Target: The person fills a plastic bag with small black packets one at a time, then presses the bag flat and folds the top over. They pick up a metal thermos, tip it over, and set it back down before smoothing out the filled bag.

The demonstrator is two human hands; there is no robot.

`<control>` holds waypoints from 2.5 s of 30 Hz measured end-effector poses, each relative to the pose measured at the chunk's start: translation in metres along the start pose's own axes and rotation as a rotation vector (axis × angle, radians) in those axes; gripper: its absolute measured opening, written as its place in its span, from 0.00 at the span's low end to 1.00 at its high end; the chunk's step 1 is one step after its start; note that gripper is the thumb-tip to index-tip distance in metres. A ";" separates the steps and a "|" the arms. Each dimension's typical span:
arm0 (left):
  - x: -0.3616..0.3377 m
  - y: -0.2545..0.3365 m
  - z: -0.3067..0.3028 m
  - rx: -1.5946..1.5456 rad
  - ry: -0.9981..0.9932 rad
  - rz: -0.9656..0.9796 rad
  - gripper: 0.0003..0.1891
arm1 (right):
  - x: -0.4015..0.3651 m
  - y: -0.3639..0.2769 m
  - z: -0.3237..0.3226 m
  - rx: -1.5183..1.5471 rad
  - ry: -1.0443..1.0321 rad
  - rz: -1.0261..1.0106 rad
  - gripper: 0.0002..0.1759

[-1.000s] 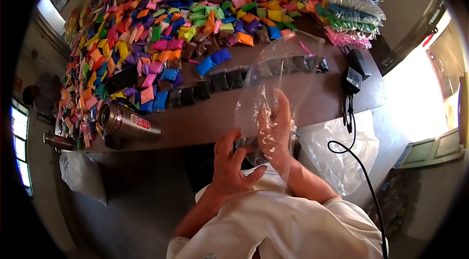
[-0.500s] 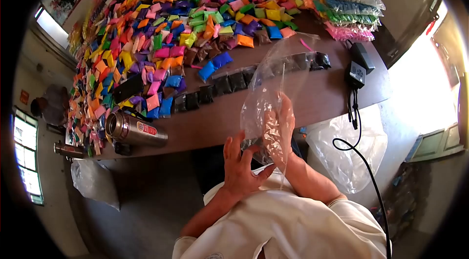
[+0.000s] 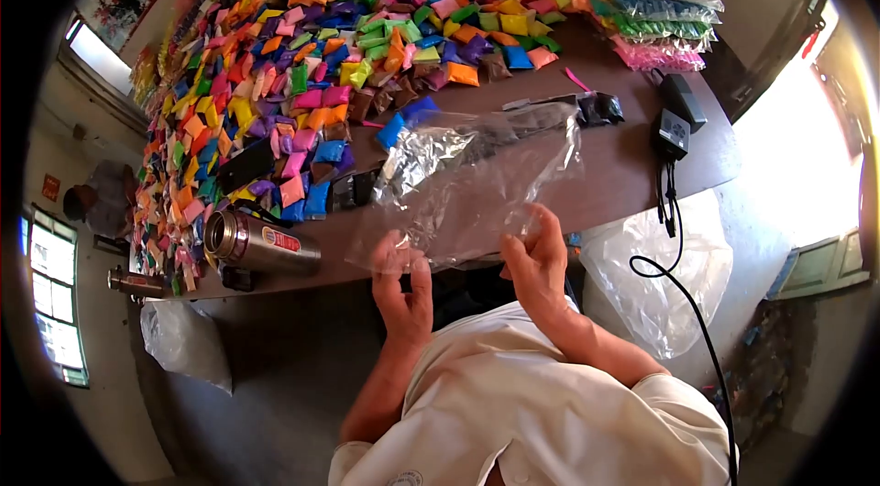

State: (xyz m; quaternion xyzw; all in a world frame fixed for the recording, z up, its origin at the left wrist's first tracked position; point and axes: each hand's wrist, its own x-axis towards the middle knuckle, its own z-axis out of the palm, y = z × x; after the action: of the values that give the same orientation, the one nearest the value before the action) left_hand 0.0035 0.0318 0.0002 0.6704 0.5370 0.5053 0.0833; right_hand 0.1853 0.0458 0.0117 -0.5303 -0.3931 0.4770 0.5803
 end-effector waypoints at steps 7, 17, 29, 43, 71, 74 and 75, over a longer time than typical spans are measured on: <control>0.007 -0.004 0.003 -0.436 0.017 -0.344 0.18 | -0.013 0.023 0.011 0.102 -0.050 -0.077 0.21; 0.014 -0.004 0.004 -0.324 -0.012 -0.223 0.20 | -0.022 0.030 0.015 -0.155 -0.113 -0.316 0.22; 0.013 -0.017 0.001 -0.238 0.084 -0.249 0.11 | -0.010 0.019 -0.013 -0.177 -0.227 -0.074 0.16; 0.007 -0.018 0.008 -0.429 0.097 -0.265 0.08 | 0.038 -0.050 0.003 -0.834 -0.480 -0.742 0.06; 0.009 -0.015 0.022 -0.403 0.015 -0.216 0.10 | 0.063 0.007 0.047 -0.832 -0.910 -0.498 0.14; 0.011 -0.013 0.020 -0.309 -0.002 -0.173 0.09 | 0.064 -0.003 0.045 -0.929 -0.938 -0.464 0.12; 0.012 -0.012 0.020 -0.329 0.017 -0.189 0.09 | 0.067 -0.010 0.041 -1.063 -0.954 -0.476 0.11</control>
State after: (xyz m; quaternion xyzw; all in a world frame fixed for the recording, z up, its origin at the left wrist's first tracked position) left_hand 0.0099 0.0549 -0.0106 0.5901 0.5082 0.5819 0.2342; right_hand 0.1628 0.1206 0.0240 -0.3755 -0.8831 0.2628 0.1003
